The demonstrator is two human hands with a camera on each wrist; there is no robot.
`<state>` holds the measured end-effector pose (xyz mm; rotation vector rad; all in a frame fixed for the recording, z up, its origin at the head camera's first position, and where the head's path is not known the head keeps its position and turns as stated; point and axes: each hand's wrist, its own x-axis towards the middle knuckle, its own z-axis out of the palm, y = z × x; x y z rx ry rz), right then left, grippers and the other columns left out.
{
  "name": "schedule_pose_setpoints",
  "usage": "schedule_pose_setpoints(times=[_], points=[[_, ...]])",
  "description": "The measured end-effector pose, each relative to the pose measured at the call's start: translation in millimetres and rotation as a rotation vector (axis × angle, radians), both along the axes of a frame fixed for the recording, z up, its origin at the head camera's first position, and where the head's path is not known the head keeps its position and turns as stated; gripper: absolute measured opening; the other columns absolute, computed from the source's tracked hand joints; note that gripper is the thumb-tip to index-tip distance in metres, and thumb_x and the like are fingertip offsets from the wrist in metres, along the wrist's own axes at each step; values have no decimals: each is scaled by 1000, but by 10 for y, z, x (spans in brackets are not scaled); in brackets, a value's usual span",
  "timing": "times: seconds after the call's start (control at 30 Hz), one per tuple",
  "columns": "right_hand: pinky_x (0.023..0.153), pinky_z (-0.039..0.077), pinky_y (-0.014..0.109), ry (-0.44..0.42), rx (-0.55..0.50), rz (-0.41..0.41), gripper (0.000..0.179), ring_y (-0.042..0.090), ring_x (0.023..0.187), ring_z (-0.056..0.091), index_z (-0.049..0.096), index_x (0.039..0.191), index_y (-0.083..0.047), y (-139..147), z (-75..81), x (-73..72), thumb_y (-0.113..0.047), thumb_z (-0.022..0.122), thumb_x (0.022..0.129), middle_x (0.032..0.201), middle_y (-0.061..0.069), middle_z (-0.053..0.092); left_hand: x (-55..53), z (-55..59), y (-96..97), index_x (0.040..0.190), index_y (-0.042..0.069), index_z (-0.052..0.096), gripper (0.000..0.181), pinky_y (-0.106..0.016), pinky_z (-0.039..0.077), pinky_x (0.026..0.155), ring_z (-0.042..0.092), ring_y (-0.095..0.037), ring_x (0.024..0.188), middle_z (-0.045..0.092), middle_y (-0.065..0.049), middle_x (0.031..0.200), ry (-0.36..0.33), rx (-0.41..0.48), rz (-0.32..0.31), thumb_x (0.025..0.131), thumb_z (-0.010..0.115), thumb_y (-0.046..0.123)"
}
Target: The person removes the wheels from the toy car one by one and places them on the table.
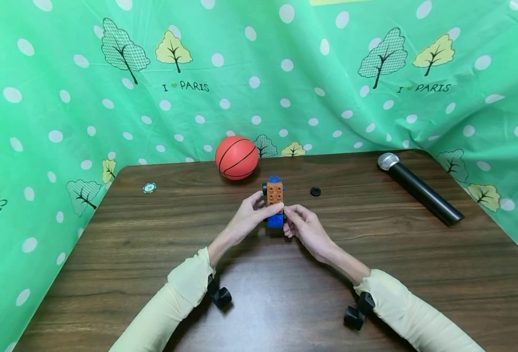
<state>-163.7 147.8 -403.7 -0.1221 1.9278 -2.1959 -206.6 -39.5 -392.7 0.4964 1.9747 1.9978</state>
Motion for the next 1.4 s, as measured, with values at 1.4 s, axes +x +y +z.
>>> schedule_pose_setpoints(times=[1.4], points=[[57,38,28,543,532,-285,22,13,61,48,67,100,-7,-43,-96,62,-22,54,110,69,-3,54,57,12,80,123,-4,66,35,-29,53,89,66,-17,100,72,-11,108,69,41,64,97,70,20]])
